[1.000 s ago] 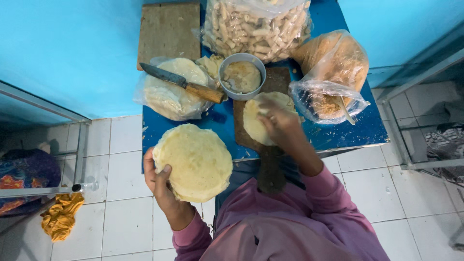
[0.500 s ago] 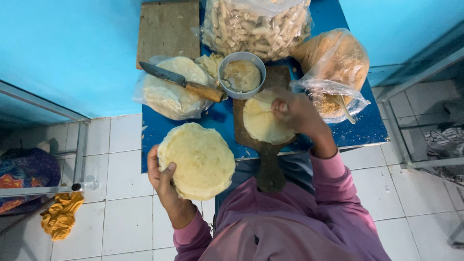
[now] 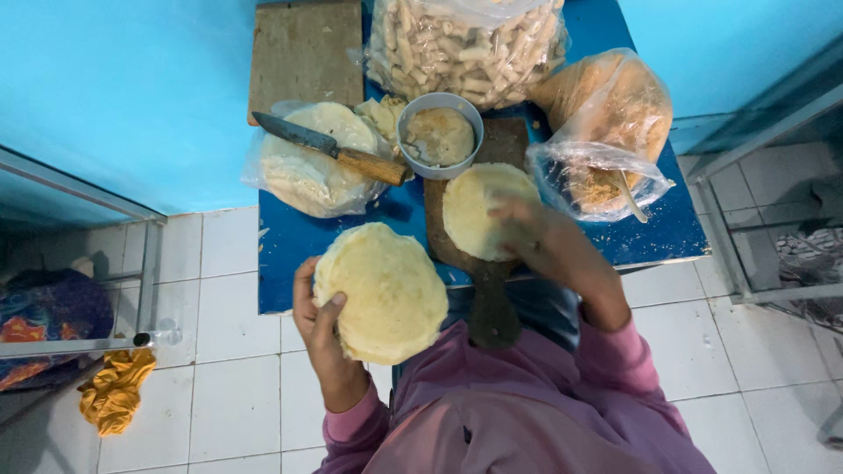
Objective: The person peels thin sheets off round dough discs by hand, stretching and folding the separated layers, and works through the dough pieces one at a time on the table. A knife, a bowl of dough, and bags of dough pieces sit on the work surface.
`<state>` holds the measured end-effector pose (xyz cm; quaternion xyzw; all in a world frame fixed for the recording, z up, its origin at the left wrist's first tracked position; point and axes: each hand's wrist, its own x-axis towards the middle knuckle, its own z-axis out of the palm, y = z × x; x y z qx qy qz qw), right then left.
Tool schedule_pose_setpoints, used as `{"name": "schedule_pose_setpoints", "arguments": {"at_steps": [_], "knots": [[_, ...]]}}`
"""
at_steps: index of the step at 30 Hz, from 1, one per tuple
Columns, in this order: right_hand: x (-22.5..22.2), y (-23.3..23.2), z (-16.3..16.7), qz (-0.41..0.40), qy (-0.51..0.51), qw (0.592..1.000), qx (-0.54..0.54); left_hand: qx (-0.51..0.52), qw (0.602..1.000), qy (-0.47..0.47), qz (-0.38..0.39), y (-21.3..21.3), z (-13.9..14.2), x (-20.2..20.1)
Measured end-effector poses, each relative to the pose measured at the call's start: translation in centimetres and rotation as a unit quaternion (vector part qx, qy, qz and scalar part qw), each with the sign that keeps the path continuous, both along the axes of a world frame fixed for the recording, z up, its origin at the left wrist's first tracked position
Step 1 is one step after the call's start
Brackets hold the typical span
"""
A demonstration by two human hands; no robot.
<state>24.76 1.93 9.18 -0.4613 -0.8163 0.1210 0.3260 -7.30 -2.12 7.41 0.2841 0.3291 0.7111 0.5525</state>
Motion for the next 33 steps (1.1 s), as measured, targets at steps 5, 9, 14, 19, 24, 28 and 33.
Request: {"name": "schedule_pose_setpoints", "arguments": {"at_steps": [5,9,14,19,24,28,33], "knots": [[0.2,-3.1,0.9,-0.013,-0.070,0.997,-0.037,-0.027,0.998,0.049,-0.013,-1.3,0.6,2.7],[-2.2,-6.1,1.1,-0.035,0.039,0.997,0.059,0.001,0.996,0.052,-0.074,-1.1,0.1,5.3],[-6.3,-8.2,0.5,0.038,0.111,0.990,0.075,0.052,0.983,-0.023,-0.177,-1.8,-0.9,7.4],[-7.4,-7.7,0.5,-0.026,0.192,0.978,0.075,0.081,0.975,-0.016,-0.204,-1.9,-1.6,8.0],[-7.4,-7.5,1.5,-0.026,0.223,0.972,0.070,0.082,0.975,0.005,-0.205,-2.0,-1.7,8.0],[-7.6,-7.7,2.1,-0.003,0.185,0.977,0.111,0.086,0.978,0.024,-0.190,-2.0,-1.4,8.2],[-7.5,-7.6,0.9,-0.042,0.202,0.976,0.066,0.103,0.977,0.053,-0.181,-1.9,-1.0,8.3]]}}
